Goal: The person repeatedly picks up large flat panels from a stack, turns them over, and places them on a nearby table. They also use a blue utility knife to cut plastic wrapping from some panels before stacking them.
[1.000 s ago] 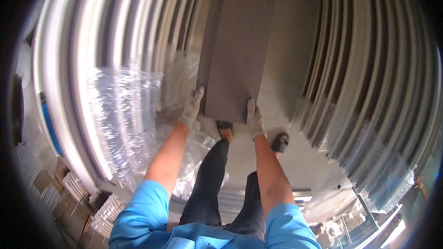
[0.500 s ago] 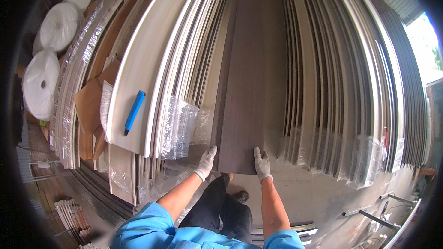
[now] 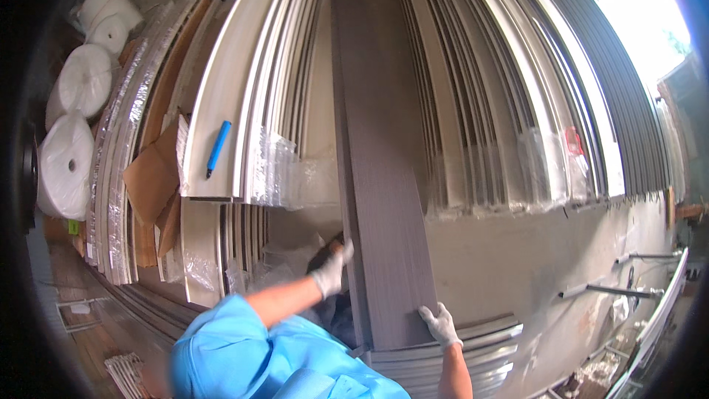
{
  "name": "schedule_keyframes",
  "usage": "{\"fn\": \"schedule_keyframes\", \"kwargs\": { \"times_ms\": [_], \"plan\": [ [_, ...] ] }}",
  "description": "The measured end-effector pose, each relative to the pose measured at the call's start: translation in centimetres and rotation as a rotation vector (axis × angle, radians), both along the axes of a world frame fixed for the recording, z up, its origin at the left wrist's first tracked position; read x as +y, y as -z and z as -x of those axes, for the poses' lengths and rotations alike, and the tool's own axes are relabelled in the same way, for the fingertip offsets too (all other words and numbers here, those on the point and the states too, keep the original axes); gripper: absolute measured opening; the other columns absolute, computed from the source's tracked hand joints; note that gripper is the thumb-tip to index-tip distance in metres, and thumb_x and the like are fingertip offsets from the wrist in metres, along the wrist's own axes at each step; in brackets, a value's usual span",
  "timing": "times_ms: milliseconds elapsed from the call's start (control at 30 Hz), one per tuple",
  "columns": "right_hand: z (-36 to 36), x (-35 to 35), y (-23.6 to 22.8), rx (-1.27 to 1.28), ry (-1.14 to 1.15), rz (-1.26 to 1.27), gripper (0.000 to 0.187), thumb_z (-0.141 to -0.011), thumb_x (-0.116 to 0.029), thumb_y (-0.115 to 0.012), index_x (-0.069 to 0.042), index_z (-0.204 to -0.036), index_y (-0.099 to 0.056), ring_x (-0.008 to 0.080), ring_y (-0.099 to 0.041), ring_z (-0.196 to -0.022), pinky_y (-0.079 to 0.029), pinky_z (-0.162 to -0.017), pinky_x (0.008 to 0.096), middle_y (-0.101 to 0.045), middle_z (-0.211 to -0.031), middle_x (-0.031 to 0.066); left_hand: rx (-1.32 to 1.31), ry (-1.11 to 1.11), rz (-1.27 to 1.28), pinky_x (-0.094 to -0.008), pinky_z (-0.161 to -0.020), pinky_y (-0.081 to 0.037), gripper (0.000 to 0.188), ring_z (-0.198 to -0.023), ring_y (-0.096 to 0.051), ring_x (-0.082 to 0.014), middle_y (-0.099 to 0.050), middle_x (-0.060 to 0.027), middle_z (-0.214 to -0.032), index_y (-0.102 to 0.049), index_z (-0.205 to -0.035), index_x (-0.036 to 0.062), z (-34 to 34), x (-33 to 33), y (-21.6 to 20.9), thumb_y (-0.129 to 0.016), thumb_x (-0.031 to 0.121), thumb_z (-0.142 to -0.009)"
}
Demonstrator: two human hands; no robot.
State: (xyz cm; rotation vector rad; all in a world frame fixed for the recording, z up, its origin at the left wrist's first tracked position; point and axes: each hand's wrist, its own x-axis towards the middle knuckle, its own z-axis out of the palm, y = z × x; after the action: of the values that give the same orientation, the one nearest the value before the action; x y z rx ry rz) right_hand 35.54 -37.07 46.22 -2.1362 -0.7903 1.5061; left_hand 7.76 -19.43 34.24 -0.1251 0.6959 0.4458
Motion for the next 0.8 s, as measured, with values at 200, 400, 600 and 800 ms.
{"fn": "schedule_keyframes", "kwargs": {
  "times_ms": [200,400,600,800],
  "plan": [
    [-1.8,-18.8,-8.9,0.436,0.266,0.212,0.066,-0.086,-0.035,-0.075,0.000,-0.136,-0.050,0.0151,-0.054,-0.117,-0.041,-0.101,0.0312,-0.061,-0.126,0.0057,0.598,0.072,-0.254,-0.0539,-0.106,-0.039,0.087,-0.128,-0.048,-0.0353,-0.048,-0.0192,-0.142,-0.038,-0.144,0.0013,-2.1,20.9,3.1,-0.048,0.068,-0.090],
    [-2.3,-19.4,-9.8,0.190,0.043,0.367,0.055,-0.098,-0.045,-0.053,-0.002,-0.130,-0.057,0.0173,-0.055,-0.109,-0.043,-0.096,0.0356,-0.064,-0.119,0.0063,1.001,0.415,-0.386,-0.0438,-0.109,-0.035,0.099,-0.132,-0.045,-0.0315,-0.049,-0.0186,-0.142,-0.043,-0.141,-0.0020,-1.7,7.3,-0.5,-0.040,0.080,-0.084],
    [-2.0,2.6,-0.5,-0.015,-0.024,-0.027,0.053,-0.095,-0.041,-0.053,0.006,-0.119,-0.058,0.0172,-0.060,-0.100,-0.047,-0.090,0.0322,-0.067,-0.107,0.0151,0.535,0.740,-0.047,-0.0533,-0.118,-0.011,0.111,-0.149,-0.010,-0.0307,-0.001,-0.0090,-0.164,-0.009,-0.156,0.0127,-0.3,-5.0,-9.4,-0.037,0.087,-0.078],
    [-0.7,-5.4,-6.0,0.208,0.180,0.154,0.065,-0.080,-0.044,-0.078,0.004,-0.120,-0.060,0.0178,-0.061,-0.103,-0.047,-0.093,0.0328,-0.068,-0.110,0.0094,-0.035,0.161,0.259,-0.0549,-0.112,-0.030,0.089,-0.134,-0.041,-0.0348,-0.045,-0.0140,-0.147,-0.039,-0.145,0.0097,0.2,0.8,-7.9,-0.058,0.070,-0.082]
  ]
}}
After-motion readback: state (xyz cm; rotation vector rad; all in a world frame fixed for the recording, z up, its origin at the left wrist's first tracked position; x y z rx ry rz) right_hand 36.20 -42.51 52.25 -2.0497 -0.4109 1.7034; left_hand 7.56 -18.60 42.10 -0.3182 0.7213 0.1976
